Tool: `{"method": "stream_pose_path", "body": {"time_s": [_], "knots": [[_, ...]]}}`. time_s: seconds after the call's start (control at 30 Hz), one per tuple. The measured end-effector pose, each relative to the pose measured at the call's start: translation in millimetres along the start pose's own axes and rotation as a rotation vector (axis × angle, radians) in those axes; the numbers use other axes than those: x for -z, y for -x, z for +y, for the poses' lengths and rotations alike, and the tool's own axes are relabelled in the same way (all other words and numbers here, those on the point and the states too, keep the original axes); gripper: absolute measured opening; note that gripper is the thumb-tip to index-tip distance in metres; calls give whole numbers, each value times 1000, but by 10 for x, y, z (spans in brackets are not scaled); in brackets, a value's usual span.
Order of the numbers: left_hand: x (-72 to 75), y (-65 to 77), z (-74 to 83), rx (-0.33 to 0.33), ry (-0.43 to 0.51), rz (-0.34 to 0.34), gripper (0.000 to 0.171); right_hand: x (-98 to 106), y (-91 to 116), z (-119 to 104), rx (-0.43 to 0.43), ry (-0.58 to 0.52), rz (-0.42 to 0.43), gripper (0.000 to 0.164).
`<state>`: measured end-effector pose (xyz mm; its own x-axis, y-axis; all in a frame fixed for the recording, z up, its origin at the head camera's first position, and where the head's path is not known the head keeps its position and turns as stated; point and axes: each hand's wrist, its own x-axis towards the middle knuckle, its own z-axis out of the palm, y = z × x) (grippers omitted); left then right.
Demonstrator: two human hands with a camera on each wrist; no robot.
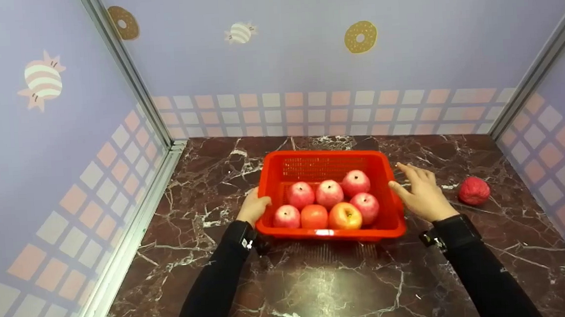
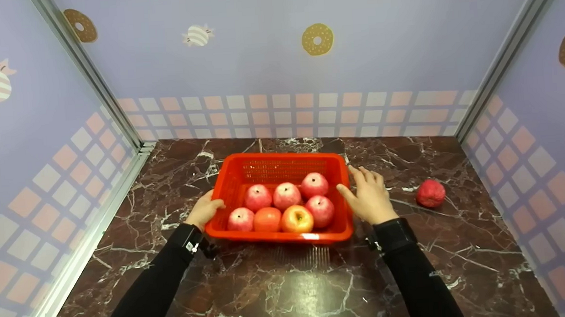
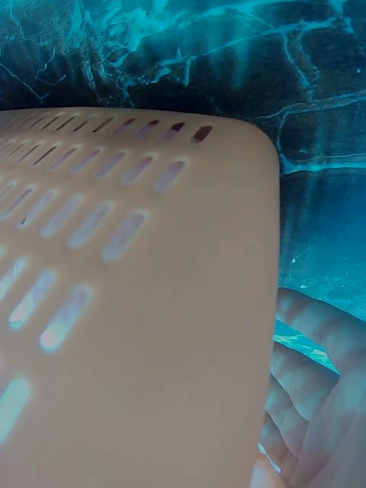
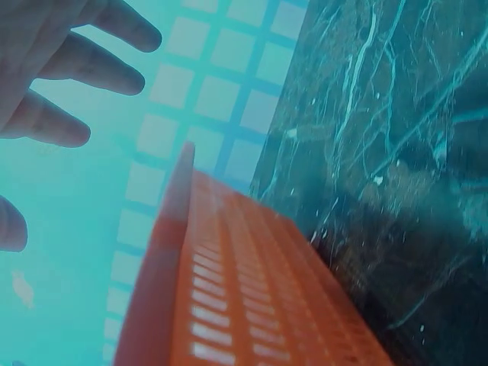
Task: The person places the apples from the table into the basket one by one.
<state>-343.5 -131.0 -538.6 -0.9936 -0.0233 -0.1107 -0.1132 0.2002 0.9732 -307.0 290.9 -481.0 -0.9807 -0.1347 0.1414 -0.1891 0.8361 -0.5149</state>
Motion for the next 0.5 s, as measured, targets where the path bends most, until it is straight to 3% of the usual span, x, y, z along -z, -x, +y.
{"method": "stream_pose_path", "body": {"time_s": [0.23,0.5], "knots": [[-2,2,2,3,11,3,49,84,-48,176,-13,9,16,72],[-6,3,5,15,25,3,52,189,-112,476,-102,13,8,76]]}}
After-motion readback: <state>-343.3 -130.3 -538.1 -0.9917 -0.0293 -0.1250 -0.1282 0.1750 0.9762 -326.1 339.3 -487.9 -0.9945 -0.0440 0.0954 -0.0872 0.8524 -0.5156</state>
